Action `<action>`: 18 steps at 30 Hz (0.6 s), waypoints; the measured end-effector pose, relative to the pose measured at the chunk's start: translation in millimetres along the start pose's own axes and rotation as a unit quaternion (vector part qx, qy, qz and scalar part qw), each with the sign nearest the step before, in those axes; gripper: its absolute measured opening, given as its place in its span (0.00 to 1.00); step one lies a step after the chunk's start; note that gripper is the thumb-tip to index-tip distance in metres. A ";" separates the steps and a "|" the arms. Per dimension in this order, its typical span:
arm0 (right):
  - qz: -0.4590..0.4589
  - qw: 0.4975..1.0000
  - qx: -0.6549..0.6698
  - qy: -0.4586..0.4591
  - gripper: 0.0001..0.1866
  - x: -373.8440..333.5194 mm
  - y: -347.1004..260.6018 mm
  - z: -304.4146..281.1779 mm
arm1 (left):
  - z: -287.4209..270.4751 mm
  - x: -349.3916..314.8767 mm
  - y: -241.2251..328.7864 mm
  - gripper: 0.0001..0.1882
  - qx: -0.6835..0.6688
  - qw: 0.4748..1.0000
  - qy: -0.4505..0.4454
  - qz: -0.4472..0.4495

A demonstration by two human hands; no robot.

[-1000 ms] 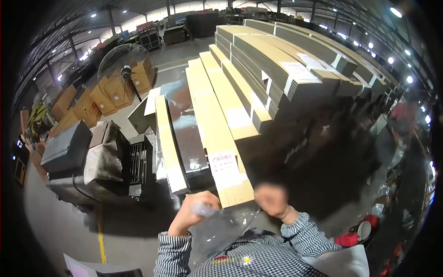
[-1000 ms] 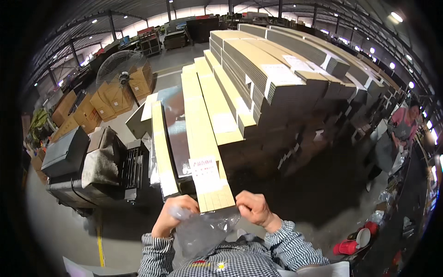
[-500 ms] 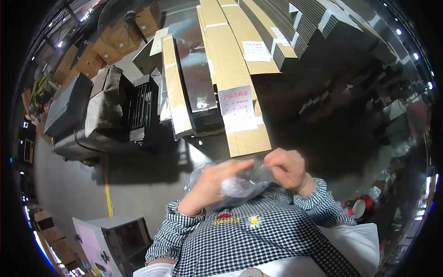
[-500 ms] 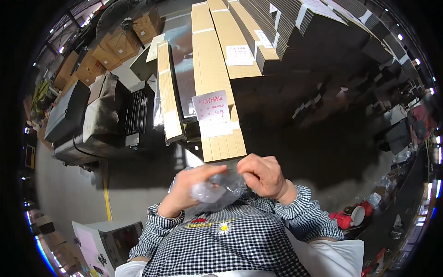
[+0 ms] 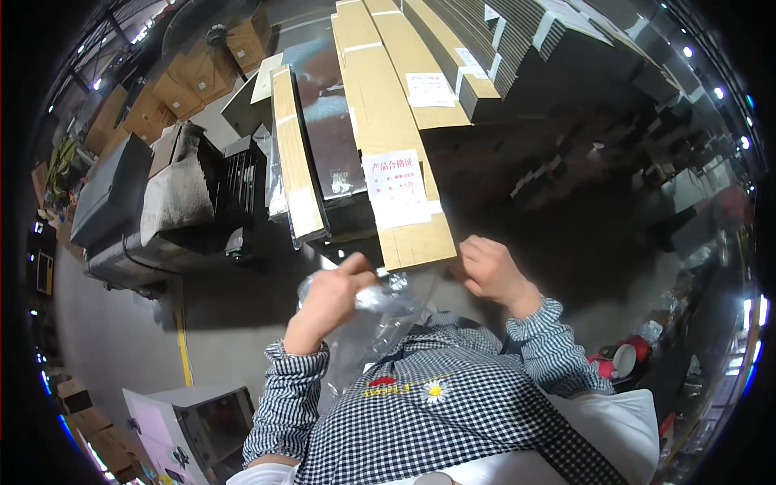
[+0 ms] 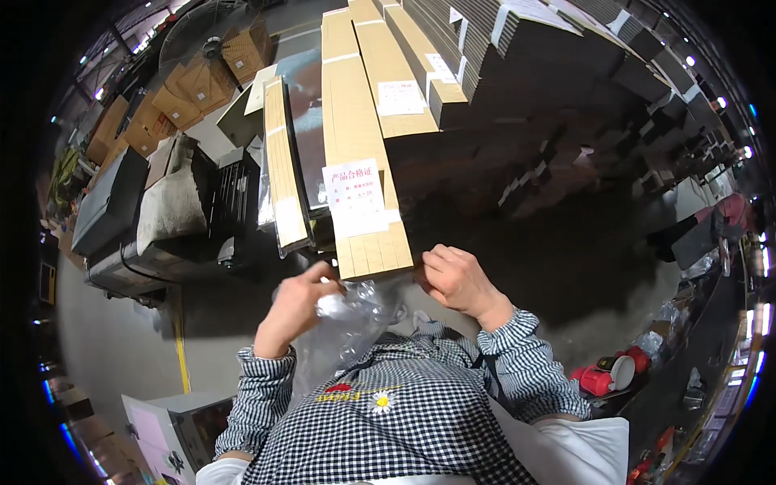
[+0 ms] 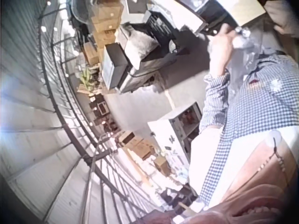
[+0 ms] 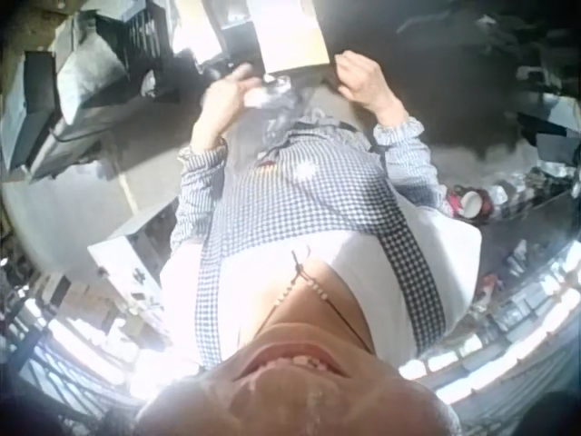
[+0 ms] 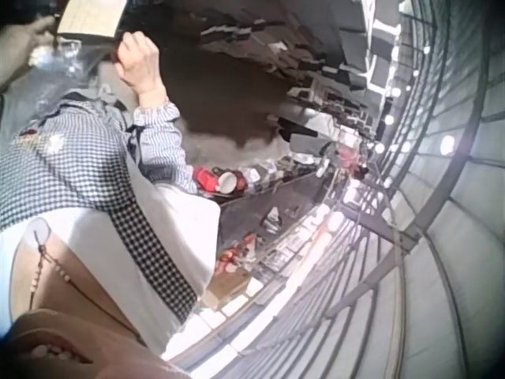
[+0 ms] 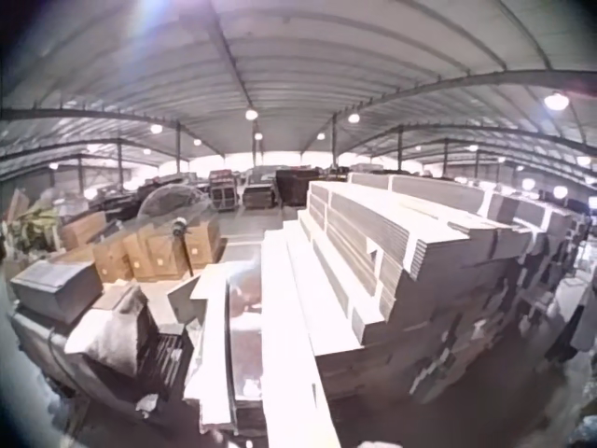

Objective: The recorder is organizing and stacking long, thin rectangular packaged materials in a warehouse or manufacturing environment.

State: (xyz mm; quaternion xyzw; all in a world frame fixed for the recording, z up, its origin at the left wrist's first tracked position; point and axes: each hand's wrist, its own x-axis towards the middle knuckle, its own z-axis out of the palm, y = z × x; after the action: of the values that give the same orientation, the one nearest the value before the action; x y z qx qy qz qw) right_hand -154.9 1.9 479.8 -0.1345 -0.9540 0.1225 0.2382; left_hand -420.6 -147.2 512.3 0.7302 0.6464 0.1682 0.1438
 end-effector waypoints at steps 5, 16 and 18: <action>0.013 0.971 0.161 0.177 0.04 14.2 -11.3 -16.1 | -28.1 16.4 8.4 0.11 -0.163 0.977 0.118 0.076; 0.220 0.901 0.304 0.218 0.01 28.0 -13.0 17.9 | -4.6 32.0 -32.0 0.06 -0.620 0.778 -0.040 -0.093; 0.219 0.884 0.341 0.233 0.01 28.1 -13.7 21.4 | -9.1 31.1 -27.0 0.08 -0.577 0.816 0.019 -0.035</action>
State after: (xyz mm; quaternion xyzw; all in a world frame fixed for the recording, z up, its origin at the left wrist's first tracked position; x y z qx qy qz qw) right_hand -191.9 -5.7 477.4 -0.2752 -0.7170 0.4543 0.4515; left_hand -445.3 -113.1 510.9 0.4869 0.4585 0.5191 0.5322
